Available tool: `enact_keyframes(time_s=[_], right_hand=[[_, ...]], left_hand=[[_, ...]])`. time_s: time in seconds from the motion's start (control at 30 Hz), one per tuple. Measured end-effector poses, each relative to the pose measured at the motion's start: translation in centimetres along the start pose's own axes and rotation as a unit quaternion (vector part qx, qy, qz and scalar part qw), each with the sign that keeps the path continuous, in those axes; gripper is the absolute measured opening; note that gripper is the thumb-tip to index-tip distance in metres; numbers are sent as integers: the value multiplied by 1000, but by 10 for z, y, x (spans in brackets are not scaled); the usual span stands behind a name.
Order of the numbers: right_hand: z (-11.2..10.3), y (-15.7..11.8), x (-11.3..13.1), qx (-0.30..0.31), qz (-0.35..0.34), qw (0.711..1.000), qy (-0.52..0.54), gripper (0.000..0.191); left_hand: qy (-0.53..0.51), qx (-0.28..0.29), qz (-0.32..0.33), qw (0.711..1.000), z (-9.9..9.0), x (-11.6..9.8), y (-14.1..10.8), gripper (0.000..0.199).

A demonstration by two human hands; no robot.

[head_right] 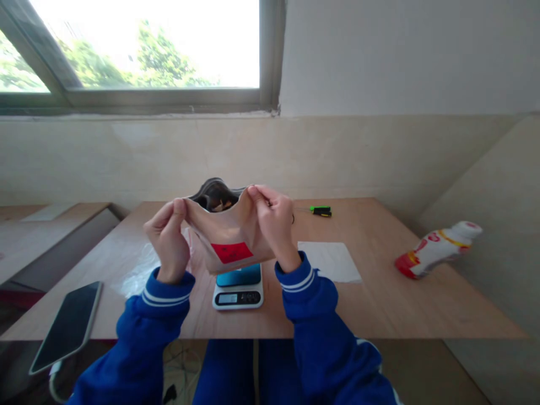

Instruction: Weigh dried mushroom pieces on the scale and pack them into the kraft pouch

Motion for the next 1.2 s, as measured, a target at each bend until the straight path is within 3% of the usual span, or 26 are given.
enact_keyframes(time_s=[0.07, 0.2, 0.33, 0.57, 0.73, 0.83, 1.0, 1.2], right_hand=[[-10, -6, 11, 2, -7, 1000, -15, 27], [-42, -10, 15, -56, 15, 998, -29, 29], [-53, -17, 13, -45, 24, 998, -24, 31], [-71, -75, 14, -39, 75, 996, -19, 23], [-88, -98, 18, -83, 88, 992, -43, 24], [-93, -95, 20, -100, 79, 990, -58, 23], [-97, -91, 22, -127, 57, 987, -80, 27], [-82, -86, 9, -100, 85, 991, 1, 36]], left_hand=[[-8, 2, -24, 1000, 6, -7, -11, 30], [-4, -16, -36, 999, 4, -19, -17, 35], [-6, -33, -36, 999, -4, -23, -26, 34], [-32, 41, -50, 997, 1, -29, -75, 24], [-26, 1, -84, 996, -5, -28, -86, 23], [8, -16, -71, 997, -6, -33, -84, 24], [77, -9, 6, 997, -1, -53, -82, 32], [95, -5, 19, 995, 4, -54, -79, 42]])
Point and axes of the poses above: each hand's wrist, its own y-axis towards the middle knuckle, its own z-axis out of the palm, x = y × z, the point moved 7 cm from there along y, towards the middle knuckle, and after that the axes turned 8 degrees about -y, right-handed, at the moved point
